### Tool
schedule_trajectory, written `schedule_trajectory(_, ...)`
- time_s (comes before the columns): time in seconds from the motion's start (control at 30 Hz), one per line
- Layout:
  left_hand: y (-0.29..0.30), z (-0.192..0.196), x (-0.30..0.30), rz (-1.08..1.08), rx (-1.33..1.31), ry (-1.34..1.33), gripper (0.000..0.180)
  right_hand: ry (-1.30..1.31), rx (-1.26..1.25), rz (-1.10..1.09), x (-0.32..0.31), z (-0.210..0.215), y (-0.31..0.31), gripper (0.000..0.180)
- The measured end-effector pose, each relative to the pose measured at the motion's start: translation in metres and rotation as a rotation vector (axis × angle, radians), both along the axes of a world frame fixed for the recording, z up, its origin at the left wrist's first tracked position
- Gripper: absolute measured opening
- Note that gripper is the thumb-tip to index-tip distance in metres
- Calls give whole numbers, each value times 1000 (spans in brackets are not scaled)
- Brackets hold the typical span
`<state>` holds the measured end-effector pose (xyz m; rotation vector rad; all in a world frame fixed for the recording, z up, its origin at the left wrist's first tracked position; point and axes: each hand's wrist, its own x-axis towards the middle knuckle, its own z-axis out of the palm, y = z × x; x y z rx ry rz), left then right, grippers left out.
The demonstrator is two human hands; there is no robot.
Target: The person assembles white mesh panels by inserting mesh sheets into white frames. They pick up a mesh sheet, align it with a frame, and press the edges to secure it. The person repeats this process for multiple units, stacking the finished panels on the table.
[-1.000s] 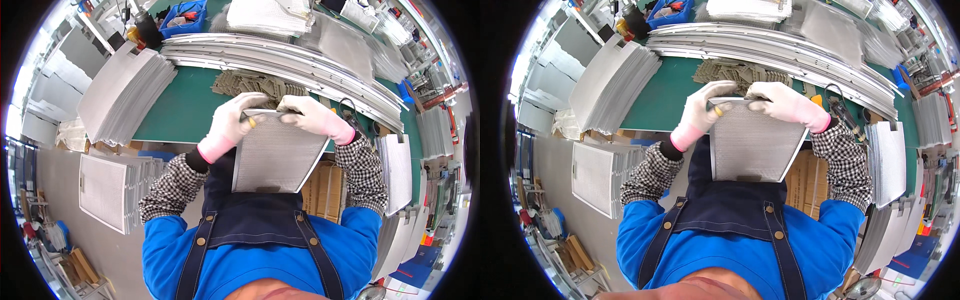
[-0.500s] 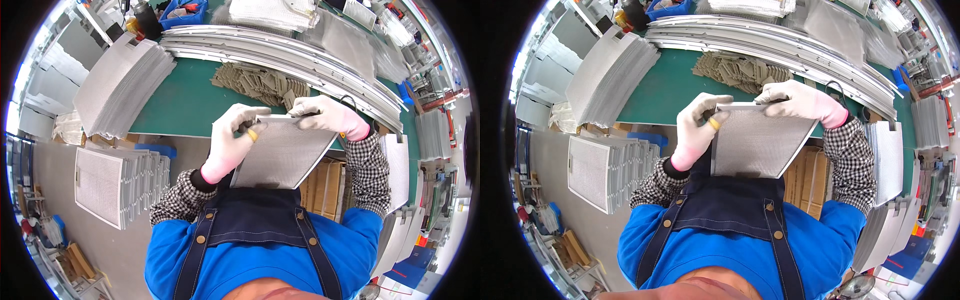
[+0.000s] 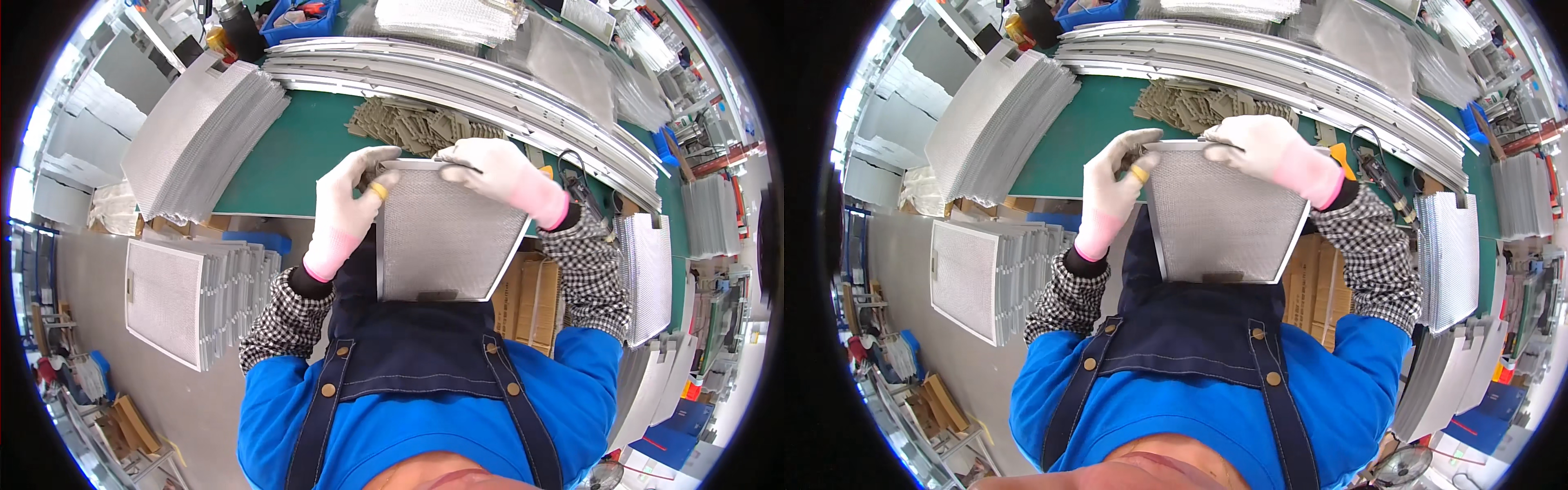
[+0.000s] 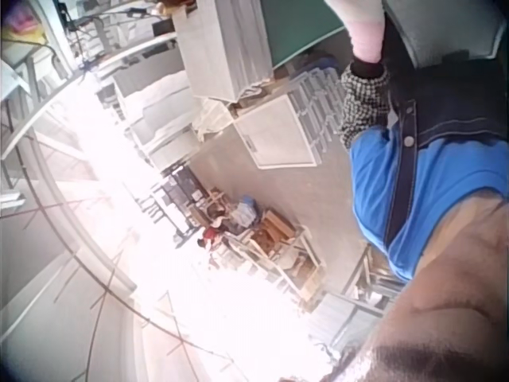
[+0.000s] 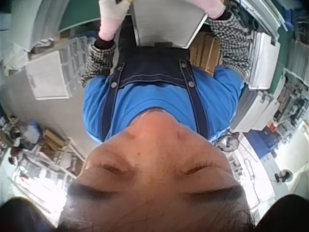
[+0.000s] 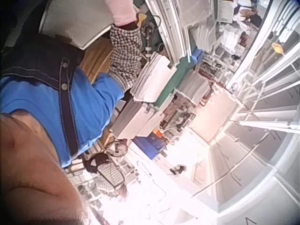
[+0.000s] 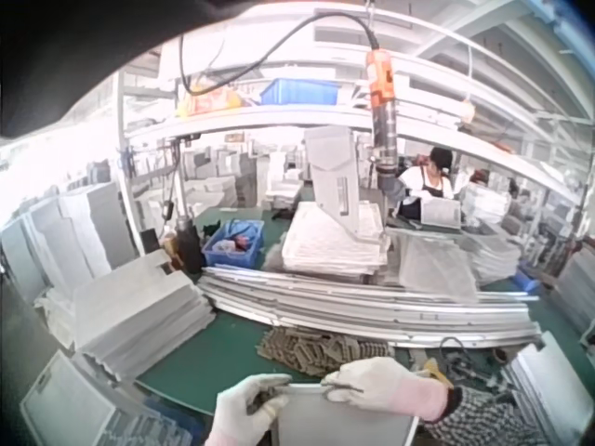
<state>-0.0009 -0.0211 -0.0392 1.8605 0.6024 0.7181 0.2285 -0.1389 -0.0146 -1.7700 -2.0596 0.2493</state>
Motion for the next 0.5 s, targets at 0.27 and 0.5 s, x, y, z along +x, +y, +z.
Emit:
schedule_trajectory(0.27, 15, -28, 0, 44, -34, -30, 27, -378, 205, -6, -30, -12, 14, 54)
schedule_trajectory(0.5, -22, -16, 8, 29, -691, -305, 27, -457, 2, 89, -36, 22, -16, 68)
